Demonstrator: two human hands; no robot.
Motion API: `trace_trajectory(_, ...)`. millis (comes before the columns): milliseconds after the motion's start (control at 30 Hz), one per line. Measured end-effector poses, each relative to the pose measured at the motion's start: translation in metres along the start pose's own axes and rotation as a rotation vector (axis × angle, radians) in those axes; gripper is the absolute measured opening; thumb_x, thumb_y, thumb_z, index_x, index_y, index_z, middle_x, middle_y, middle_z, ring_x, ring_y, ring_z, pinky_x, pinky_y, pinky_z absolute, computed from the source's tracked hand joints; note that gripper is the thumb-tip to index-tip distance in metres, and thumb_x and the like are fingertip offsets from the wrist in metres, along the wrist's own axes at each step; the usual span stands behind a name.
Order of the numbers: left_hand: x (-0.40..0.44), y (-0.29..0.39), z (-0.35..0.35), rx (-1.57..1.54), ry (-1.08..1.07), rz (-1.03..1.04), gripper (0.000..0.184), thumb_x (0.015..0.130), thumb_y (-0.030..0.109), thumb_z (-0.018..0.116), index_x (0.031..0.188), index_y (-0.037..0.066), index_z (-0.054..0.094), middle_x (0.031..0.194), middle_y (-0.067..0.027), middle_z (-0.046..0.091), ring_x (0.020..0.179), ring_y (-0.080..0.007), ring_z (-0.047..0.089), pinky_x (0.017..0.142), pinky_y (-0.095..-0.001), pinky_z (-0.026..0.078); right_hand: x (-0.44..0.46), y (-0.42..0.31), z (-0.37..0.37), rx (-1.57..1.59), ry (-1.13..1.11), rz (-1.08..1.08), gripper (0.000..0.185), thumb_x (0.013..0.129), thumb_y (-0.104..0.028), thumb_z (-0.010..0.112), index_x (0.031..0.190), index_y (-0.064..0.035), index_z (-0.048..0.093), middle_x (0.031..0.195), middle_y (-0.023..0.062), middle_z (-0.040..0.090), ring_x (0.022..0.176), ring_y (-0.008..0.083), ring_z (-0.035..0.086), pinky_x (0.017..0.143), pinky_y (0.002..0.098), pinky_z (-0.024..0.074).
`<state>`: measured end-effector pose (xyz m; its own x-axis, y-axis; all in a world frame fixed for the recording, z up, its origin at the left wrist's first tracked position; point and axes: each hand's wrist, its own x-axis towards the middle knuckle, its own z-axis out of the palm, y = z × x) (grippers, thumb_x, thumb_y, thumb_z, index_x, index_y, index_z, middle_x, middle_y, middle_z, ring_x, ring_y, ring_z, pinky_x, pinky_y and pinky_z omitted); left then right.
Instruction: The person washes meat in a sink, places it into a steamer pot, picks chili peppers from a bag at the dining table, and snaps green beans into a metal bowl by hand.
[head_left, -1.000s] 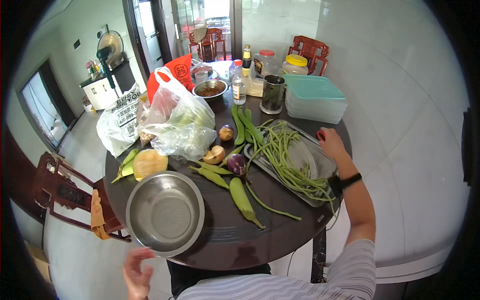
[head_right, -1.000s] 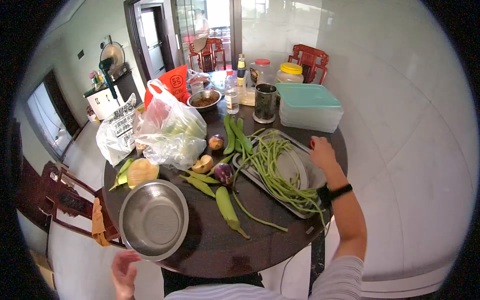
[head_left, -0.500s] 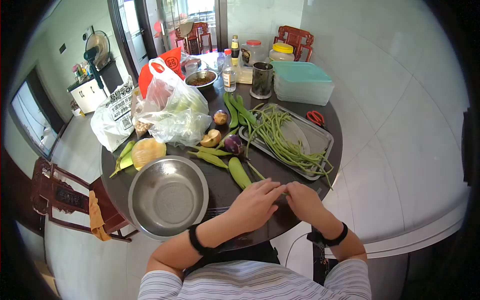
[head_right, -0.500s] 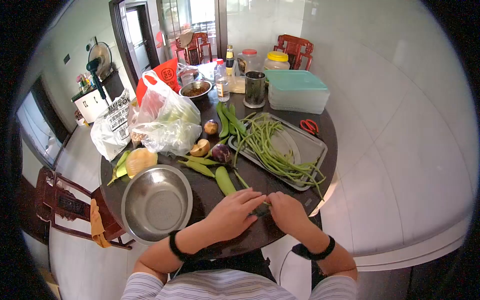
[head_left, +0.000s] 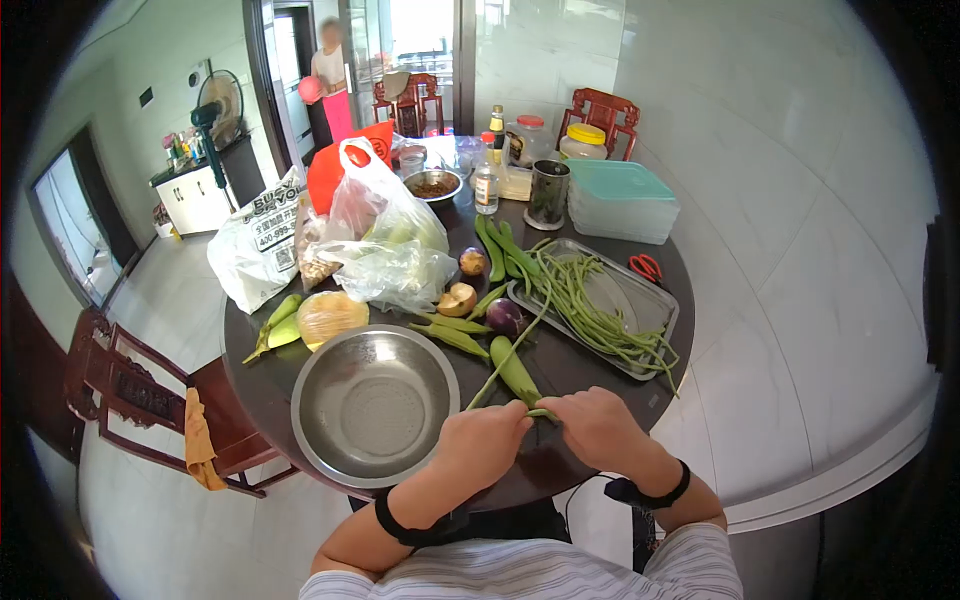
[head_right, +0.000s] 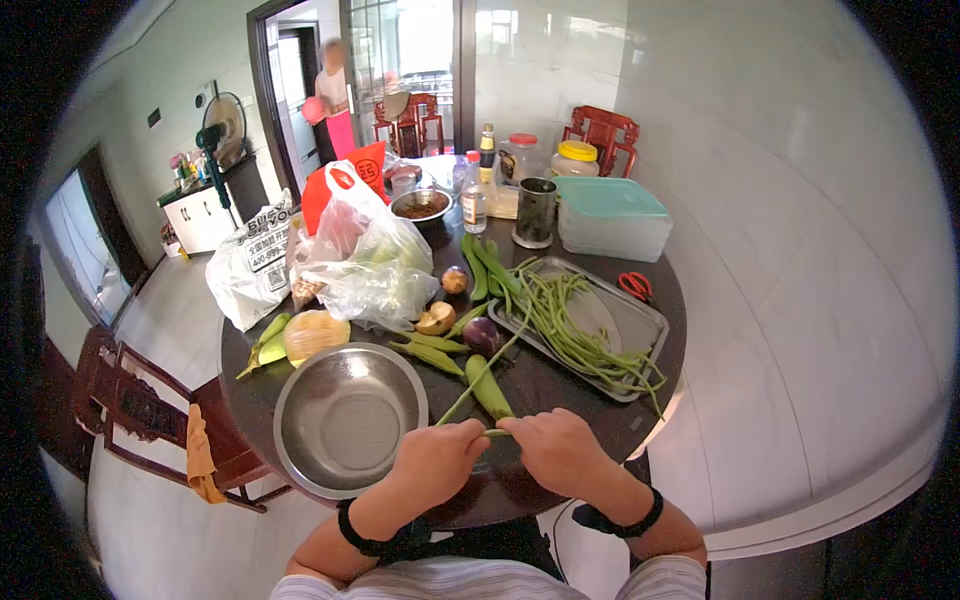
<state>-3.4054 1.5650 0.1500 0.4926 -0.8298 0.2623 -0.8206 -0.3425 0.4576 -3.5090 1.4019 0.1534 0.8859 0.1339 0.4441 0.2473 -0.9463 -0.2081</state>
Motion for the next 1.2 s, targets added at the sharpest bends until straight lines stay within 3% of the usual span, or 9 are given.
trace_trajectory(233,-0.005,-0.017,-0.006,-0.059,0.007,-0.167,0.016,0.086,0.022,0.052,0.087,0.008,0.058,0.069,-0.0148,0.061,0.068,-0.0350,0.059,0.058,-0.0437,0.046,0.030,0.032,0.056,0.010,0.263,-0.045,0.021,0.071,-0.003,0.051,0.090,-0.0054,0.061,0.064,0.0039,0.053,0.052,0.0193,0.051,0.048,0.0311,0.0381)
trace_trajectory(300,-0.004,-0.028,-0.008,-0.179,0.084,-0.157,0.015,0.086,0.020,0.051,0.086,0.007,0.059,0.071,-0.0159,0.060,0.068,-0.0358,0.059,0.059,-0.0431,0.046,0.043,0.035,0.043,0.954,0.212,0.544,0.022,0.077,-0.001,0.043,0.089,-0.0026,0.061,0.065,0.0014,0.050,0.052,0.0105,0.045,0.047,0.0246,0.0356)
trace_trajectory(400,-0.004,-0.034,-0.018,-0.172,0.110,-0.143,0.015,0.086,0.018,0.051,0.084,0.006,0.059,0.071,-0.0163,0.060,0.069,-0.0363,0.058,0.059,-0.0424,0.046,0.051,0.035,0.038,1.345,-0.033,0.559,0.027,0.080,-0.002,0.035,0.090,0.0005,0.060,0.068,0.0021,0.050,0.053,0.0063,0.041,0.048,0.0190,0.0332)
trace_trajectory(467,-0.005,-0.037,-0.023,-0.170,0.100,-0.137,0.015,0.086,0.018,0.051,0.084,0.006,0.060,0.071,-0.0166,0.060,0.069,-0.0364,0.058,0.059,-0.0425,0.045,0.057,0.028,0.034,1.358,-0.155,0.523,0.025,0.081,-0.002,0.038,0.094,0.0008,0.060,0.072,0.0054,0.053,0.057,0.0097,0.048,0.052,0.0228,0.0386)
trace_trajectory(667,-0.009,-0.036,-0.024,-0.100,0.036,-0.135,0.017,0.086,0.020,0.051,0.083,0.007,0.060,0.072,-0.0181,0.060,0.069,-0.0370,0.058,0.059,-0.0441,0.045,0.057,0.002,0.038,0.363,-0.294,-0.026,0.015,0.081,-0.008,0.049,0.095,-0.0028,0.052,0.078,0.0180,0.057,0.080,0.0356,0.057,0.065,0.0421,0.0450)
trace_trajectory(800,-0.011,-0.026,-0.019,-0.054,-0.020,-0.189,0.017,0.087,0.022,0.050,0.086,0.007,0.058,0.073,-0.0183,0.060,0.070,-0.0382,0.058,0.059,-0.0459,0.044,0.051,-0.007,0.046,0.216,-0.279,0.091,0.006,0.080,-0.009,0.050,0.086,-0.0069,0.049,0.073,0.0150,0.057,0.075,0.0358,0.058,0.061,0.0432,0.0451)
trace_trajectory(1033,-0.011,-0.035,-0.011,-0.334,0.067,-0.129,0.016,0.086,0.020,0.051,0.088,0.004,0.055,0.076,-0.0183,0.060,0.075,-0.0376,0.058,0.063,-0.0444,0.045,0.045,0.029,0.052,0.221,0.121,0.073,0.007,0.082,-0.009,0.047,0.079,-0.0046,0.052,0.067,0.0123,0.056,0.060,0.0275,0.056,0.054,0.0344,0.0443)
trace_trajectory(1100,-0.009,-0.038,-0.015,-0.362,0.062,-0.141,0.015,0.086,0.019,0.051,0.091,0.005,0.055,0.078,-0.0180,0.060,0.075,-0.0376,0.058,0.063,-0.0437,0.045,0.050,0.035,0.046,1.060,0.008,0.577,0.016,0.084,-0.007,0.041,0.083,-0.0030,0.057,0.068,0.0067,0.056,0.057,0.0151,0.053,0.052,0.0263,0.0411)
trace_trajectory(1200,-0.010,-0.038,-0.010,-0.243,0.010,-0.156,0.015,0.085,0.017,0.053,0.093,0.005,0.052,0.077,-0.0178,0.060,0.074,-0.0376,0.058,0.062,-0.0427,0.045,0.058,0.025,0.034,1.273,-0.292,0.570,0.022,0.086,-0.006,0.037,0.089,-0.0008,0.058,0.075,0.0056,0.058,0.062,0.0068,0.049,0.053,0.0191,0.0369)
